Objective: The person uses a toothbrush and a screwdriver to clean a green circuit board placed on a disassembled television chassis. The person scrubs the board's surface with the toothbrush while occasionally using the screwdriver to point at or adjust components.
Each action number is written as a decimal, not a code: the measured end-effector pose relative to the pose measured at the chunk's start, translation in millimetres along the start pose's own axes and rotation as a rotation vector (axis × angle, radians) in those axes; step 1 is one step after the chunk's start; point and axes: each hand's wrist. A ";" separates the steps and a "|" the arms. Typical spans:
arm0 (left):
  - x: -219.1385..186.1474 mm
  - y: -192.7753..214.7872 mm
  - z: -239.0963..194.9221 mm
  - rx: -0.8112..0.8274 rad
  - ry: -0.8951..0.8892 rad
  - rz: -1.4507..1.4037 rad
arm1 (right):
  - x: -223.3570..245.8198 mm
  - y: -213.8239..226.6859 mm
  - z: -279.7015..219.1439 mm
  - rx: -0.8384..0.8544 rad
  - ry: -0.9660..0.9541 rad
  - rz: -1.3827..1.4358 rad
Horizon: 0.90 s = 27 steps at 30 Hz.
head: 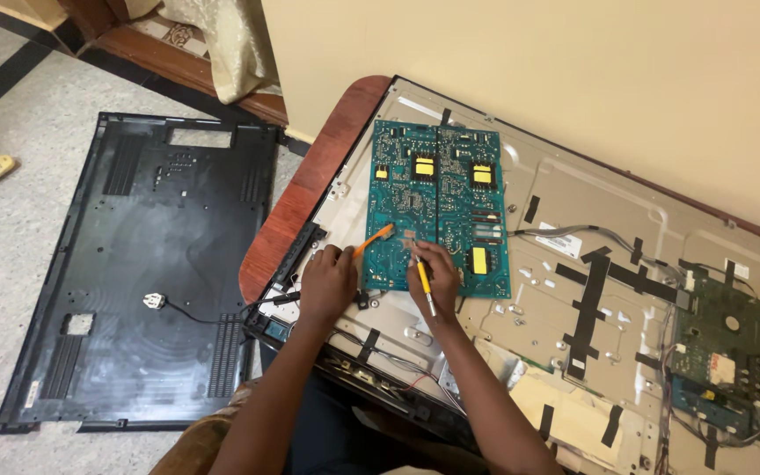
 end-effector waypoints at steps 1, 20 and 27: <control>-0.8 0.0 0.0 -0.006 -0.004 -0.001 | -0.9 0.3 0.1 0.006 0.043 0.001; 0.5 -2.5 -0.8 -0.012 0.005 0.007 | -10.5 -4.7 -6.5 0.033 -0.001 0.020; 0.8 -2.7 -0.3 0.016 0.019 0.021 | -12.8 -4.0 -6.5 0.166 -0.074 0.086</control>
Point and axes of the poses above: each hand's wrist, its own z-axis towards the middle knuckle, its own y-axis out of the back of the hand, x = y × z, and after that the axes turned 11 degrees about -z, right-handed
